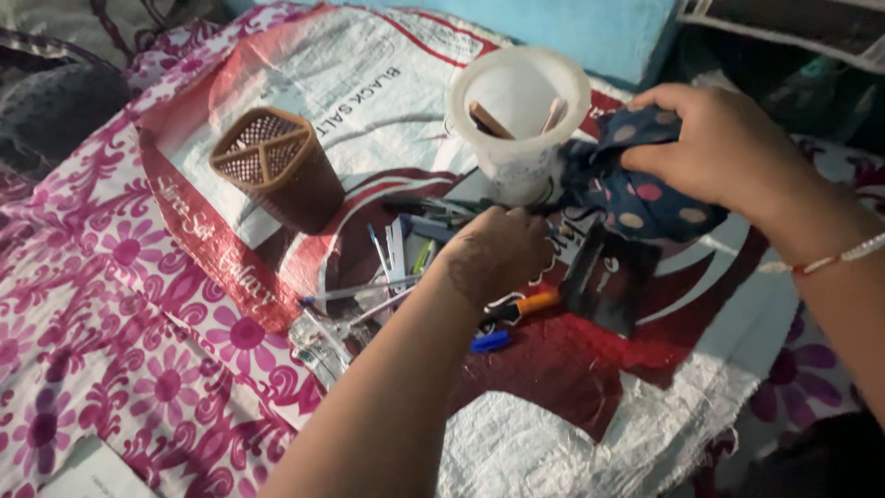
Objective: The person retrieves two pen holders from a shelf, empties their contents onto a bed, and then wipes the inside of each holder with a cloth. The person then places pens and other stationery items back into the holders.
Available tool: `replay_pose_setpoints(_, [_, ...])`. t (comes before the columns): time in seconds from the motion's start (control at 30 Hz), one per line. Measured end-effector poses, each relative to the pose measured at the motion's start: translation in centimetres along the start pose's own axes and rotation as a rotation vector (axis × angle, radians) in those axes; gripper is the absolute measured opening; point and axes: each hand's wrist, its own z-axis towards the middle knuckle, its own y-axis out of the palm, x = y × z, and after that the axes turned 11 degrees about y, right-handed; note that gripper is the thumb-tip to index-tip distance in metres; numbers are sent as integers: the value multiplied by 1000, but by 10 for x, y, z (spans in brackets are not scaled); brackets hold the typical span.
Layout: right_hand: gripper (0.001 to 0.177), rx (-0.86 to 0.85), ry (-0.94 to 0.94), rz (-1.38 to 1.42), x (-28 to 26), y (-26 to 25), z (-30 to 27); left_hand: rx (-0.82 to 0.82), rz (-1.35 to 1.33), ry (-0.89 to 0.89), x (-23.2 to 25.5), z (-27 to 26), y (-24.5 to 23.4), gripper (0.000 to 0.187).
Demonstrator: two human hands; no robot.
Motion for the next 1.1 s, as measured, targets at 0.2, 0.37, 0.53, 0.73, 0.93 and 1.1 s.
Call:
replay_pose_setpoints(0.2, [53, -19, 68, 82, 3, -10, 3, 640, -11, -2, -30, 10, -77, 38])
replay_pose_setpoints(0.37, [50, -149, 231, 71, 8, 1, 2, 870, -29, -128, -84, 47, -120, 52])
replay_pose_setpoints(0.53, [50, -150, 243, 37, 18, 13, -1, 740, -162, -487, -114, 75, -92, 54])
replay_pose_setpoints(0.73, [55, -111, 213, 0, 38, 20, 7, 856, -69, -407, -130, 79, -55, 52])
replay_pose_setpoints(0.93, [59, -142, 261, -58, 34, 25, 17, 509, -374, -402, -108, 53, -31, 45])
replay_pose_setpoints(1.1, [57, -171, 304, 2, 28, 21, 13, 486, -449, -429, -95, 51, -30, 44])
